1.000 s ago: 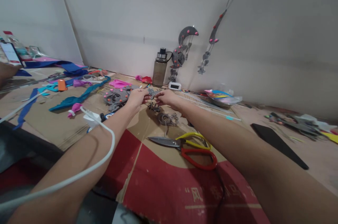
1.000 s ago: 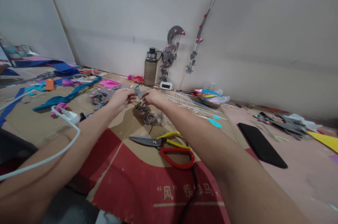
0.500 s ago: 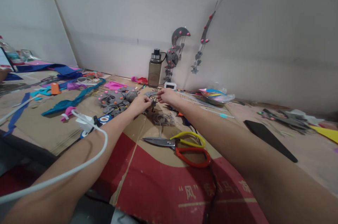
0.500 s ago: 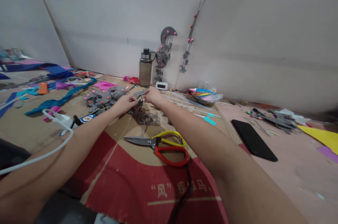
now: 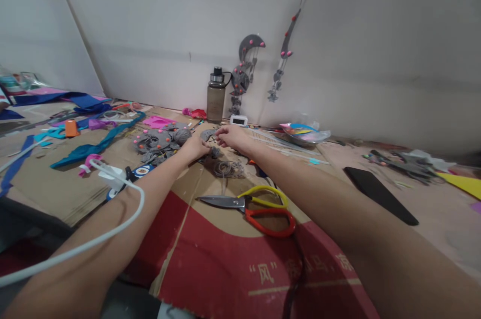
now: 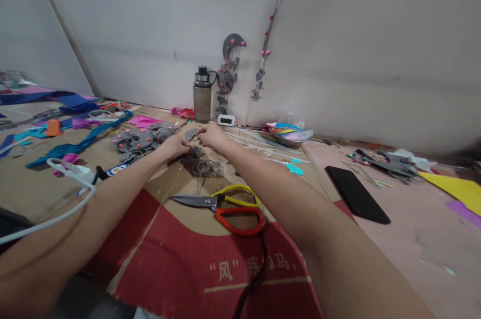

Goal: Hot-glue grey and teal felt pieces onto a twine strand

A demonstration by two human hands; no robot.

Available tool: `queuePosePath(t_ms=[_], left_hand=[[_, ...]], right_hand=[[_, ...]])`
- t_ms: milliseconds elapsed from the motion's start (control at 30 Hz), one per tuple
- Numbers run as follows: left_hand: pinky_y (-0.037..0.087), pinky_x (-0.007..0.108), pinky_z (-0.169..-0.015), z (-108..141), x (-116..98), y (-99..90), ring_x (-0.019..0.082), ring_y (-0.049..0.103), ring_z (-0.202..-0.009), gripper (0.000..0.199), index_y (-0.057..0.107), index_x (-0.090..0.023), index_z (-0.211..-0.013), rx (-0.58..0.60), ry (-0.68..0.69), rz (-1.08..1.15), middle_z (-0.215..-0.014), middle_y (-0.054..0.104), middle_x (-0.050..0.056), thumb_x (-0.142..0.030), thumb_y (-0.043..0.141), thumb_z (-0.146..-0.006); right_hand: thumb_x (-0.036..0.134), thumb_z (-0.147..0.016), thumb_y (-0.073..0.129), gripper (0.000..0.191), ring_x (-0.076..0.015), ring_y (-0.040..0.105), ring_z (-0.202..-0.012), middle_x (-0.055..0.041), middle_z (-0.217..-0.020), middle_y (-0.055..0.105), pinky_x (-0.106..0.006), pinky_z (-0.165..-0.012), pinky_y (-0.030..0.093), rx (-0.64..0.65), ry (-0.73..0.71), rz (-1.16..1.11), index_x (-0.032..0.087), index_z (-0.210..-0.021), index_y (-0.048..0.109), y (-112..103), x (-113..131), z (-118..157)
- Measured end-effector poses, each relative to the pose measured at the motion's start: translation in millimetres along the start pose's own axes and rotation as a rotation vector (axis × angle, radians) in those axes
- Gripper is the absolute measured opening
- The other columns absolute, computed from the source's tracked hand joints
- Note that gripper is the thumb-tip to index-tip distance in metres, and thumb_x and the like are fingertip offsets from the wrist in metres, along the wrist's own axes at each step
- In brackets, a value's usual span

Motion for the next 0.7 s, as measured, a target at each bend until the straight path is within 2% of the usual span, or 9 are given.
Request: queuePosePath(t_ms=[133, 233, 333, 500, 700], left_hand=[[0.038, 0.028, -0.054, 3.0, -2.4, -2.5, 0.019, 0.057, -0.056, 0.010, 0.072, -0.016, -0.060, 0.062, -0.070, -0.150, -0.051, 0.061, 0.002, -0.025, 0.067, -0.061], [0.042, 0.028, -0.060, 5.9, -0.4, -2.8, 0.020, 0.061, -0.064, 0.014, 0.075, -0.016, -0.070, 0.017, -0.028, -0.139, -0.065, 0.069, 0.004, -0.025, 0.063, -0.066], [0.044, 0.027, -0.064, 7.6, 1.3, -1.1, 0.019, 0.062, -0.070, 0.018, 0.075, -0.016, -0.078, -0.022, 0.051, -0.118, -0.075, 0.072, 0.005, -0.024, 0.063, -0.067], [0.044, 0.027, -0.063, 9.5, -3.3, 3.4, 0.020, 0.063, -0.070, 0.021, 0.076, -0.016, -0.082, 0.100, 0.149, -0.105, -0.075, 0.072, 0.005, -0.027, 0.067, -0.066], [0.045, 0.027, -0.064, 14.1, -9.8, 4.9, 0.019, 0.062, -0.069, 0.020, 0.075, -0.016, -0.081, 0.105, 0.089, -0.200, -0.078, 0.072, 0.007, -0.030, 0.067, -0.070]], right_hand=[[0.007, -0.080, 0.054, 0.021, -0.0081, 0.062, -0.059, -0.0062, -0.078, 0.071, -0.016, -0.055, 0.048, 0.019, -0.053, 0.091, 0.011, -0.096, 0.067, 3.2, -3.5, 0.9], [0.008, -0.077, 0.058, 0.018, -0.0100, 0.063, -0.063, -0.0042, -0.070, 0.071, -0.018, -0.061, 0.048, 0.024, -0.095, 0.177, 0.012, -0.090, 0.070, 3.1, -7.2, 0.7], [0.008, -0.074, 0.061, 0.017, -0.0111, 0.065, -0.068, -0.0023, -0.071, 0.071, -0.019, -0.068, 0.049, 0.022, -0.138, 0.246, 0.014, -0.085, 0.071, 3.1, -9.3, -0.2], [0.006, -0.067, 0.065, 0.022, -0.0131, 0.065, -0.076, -0.0026, -0.080, 0.072, -0.021, -0.073, 0.049, -0.020, -0.186, 0.326, 0.015, -0.086, 0.071, 3.4, -5.9, -1.1], [0.009, -0.067, 0.065, 0.037, -0.0143, 0.064, -0.083, -0.0055, -0.093, 0.070, -0.025, -0.078, 0.050, -0.149, -0.197, 0.341, 0.014, -0.104, 0.066, -8.0, 7.3, -2.1]])
Point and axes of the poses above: each hand's wrist, its own z-axis away from the middle knuckle, its own y-axis out of the palm, x = y × z, the point moved 1 cm from there along -z, towards the middle knuckle
